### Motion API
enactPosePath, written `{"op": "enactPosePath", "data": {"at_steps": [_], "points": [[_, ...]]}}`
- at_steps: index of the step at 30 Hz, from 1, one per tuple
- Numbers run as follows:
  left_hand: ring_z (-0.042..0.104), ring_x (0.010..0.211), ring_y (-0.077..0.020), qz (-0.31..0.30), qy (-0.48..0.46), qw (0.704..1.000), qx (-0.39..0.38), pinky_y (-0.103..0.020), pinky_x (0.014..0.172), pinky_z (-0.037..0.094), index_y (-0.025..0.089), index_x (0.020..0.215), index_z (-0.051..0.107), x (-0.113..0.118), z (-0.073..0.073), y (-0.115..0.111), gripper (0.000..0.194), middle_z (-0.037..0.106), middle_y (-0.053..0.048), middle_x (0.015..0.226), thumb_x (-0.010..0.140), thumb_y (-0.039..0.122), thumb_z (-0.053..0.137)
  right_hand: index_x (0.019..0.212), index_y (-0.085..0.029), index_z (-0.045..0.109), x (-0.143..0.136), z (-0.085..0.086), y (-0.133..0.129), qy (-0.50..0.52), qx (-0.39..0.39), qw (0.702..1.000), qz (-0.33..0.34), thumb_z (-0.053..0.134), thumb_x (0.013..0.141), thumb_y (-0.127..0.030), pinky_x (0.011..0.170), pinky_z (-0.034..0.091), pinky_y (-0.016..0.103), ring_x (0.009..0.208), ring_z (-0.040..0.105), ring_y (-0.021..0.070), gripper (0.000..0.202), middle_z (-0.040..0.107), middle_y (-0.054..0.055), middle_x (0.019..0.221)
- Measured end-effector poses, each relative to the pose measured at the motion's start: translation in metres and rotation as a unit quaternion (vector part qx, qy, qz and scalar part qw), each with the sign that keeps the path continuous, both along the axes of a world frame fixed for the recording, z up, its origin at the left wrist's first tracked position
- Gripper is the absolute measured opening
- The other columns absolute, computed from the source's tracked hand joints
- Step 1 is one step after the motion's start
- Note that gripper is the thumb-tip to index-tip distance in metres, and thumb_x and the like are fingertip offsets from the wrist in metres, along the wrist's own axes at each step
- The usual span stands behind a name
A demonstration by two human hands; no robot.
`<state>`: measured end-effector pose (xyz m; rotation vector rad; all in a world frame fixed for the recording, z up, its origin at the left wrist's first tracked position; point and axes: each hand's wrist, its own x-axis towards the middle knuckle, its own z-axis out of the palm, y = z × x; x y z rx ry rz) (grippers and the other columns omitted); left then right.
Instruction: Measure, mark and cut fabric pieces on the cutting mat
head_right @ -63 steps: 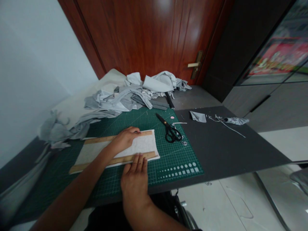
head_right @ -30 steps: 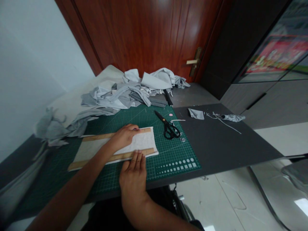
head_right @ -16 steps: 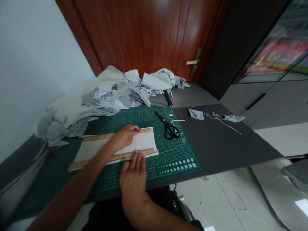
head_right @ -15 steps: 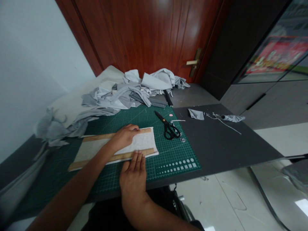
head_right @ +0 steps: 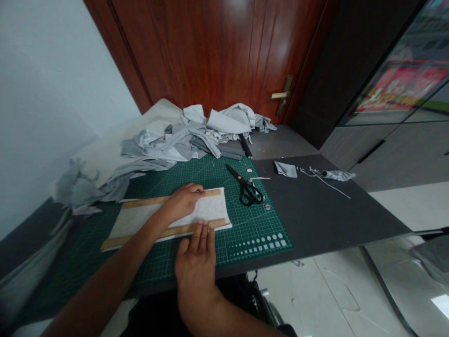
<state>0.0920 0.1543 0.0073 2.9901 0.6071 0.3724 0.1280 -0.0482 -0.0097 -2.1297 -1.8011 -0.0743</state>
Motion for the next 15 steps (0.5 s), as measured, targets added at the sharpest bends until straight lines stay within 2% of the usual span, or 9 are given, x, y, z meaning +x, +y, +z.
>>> {"op": "enactPosePath", "data": {"at_steps": [4,7,9,11,13,15], "points": [[0.059,0.109,-0.0244,-0.002,-0.011,1.000,-0.006,-0.040,0.099,0.049,0.021,0.118,0.074,0.000,-0.001,0.001,0.049,0.068,-0.008,0.118,0.084,-0.002,0.049,0.099,-0.009,0.073,-0.003,0.013,-0.012,-0.010,0.018,0.997,0.068,0.058,0.094,-0.009,0.114,0.045,0.056,0.137,0.057,0.0387,0.016,0.060,0.029,0.144],[0.059,0.109,-0.0239,0.001,-0.025,1.000,-0.010,-0.040,0.098,0.049,0.023,0.114,0.075,-0.001,0.000,-0.001,0.045,0.068,-0.008,0.117,0.085,-0.001,0.051,0.097,-0.011,0.071,-0.015,0.013,-0.021,0.031,-0.006,0.986,0.164,0.067,0.087,-0.016,0.099,0.057,0.050,0.114,0.070,0.0348,0.012,0.072,0.024,0.126],[0.059,0.108,-0.0235,0.002,-0.030,0.999,-0.010,-0.040,0.098,0.048,0.023,0.113,0.075,-0.001,0.000,-0.003,0.043,0.069,-0.007,0.114,0.085,-0.001,0.051,0.095,-0.014,0.069,-0.029,0.004,-0.027,0.068,-0.031,0.975,0.211,0.073,0.083,-0.023,0.082,0.061,0.046,0.092,0.072,0.0305,0.015,0.075,0.016,0.105],[0.059,0.108,-0.0231,0.002,-0.034,0.999,-0.013,-0.039,0.098,0.048,0.022,0.111,0.075,-0.001,0.001,-0.004,0.043,0.069,-0.007,0.113,0.085,-0.001,0.051,0.092,-0.018,0.068,-0.046,-0.012,-0.033,0.095,-0.026,0.967,0.234,0.073,0.084,-0.027,0.076,0.060,0.041,0.087,0.071,0.0279,0.013,0.074,0.011,0.095],[0.060,0.107,-0.0230,0.003,-0.037,0.999,-0.017,-0.039,0.097,0.048,0.022,0.109,0.075,-0.001,0.000,-0.004,0.043,0.069,-0.007,0.111,0.085,-0.002,0.050,0.085,-0.021,0.067,-0.065,-0.031,-0.039,0.099,-0.034,0.963,0.249,0.070,0.087,-0.024,0.067,0.058,0.031,0.078,0.071,0.0220,0.005,0.073,0.005,0.084],[0.060,0.106,-0.0234,0.006,-0.037,0.999,-0.018,-0.039,0.096,0.048,0.021,0.108,0.076,0.000,0.000,-0.004,0.042,0.070,-0.007,0.110,0.085,-0.002,0.049,0.085,-0.023,0.066,-0.081,-0.050,-0.048,0.127,-0.036,0.959,0.250,0.069,0.090,-0.031,0.056,0.054,0.023,0.068,0.069,0.0176,0.009,0.071,0.001,0.080]]}}
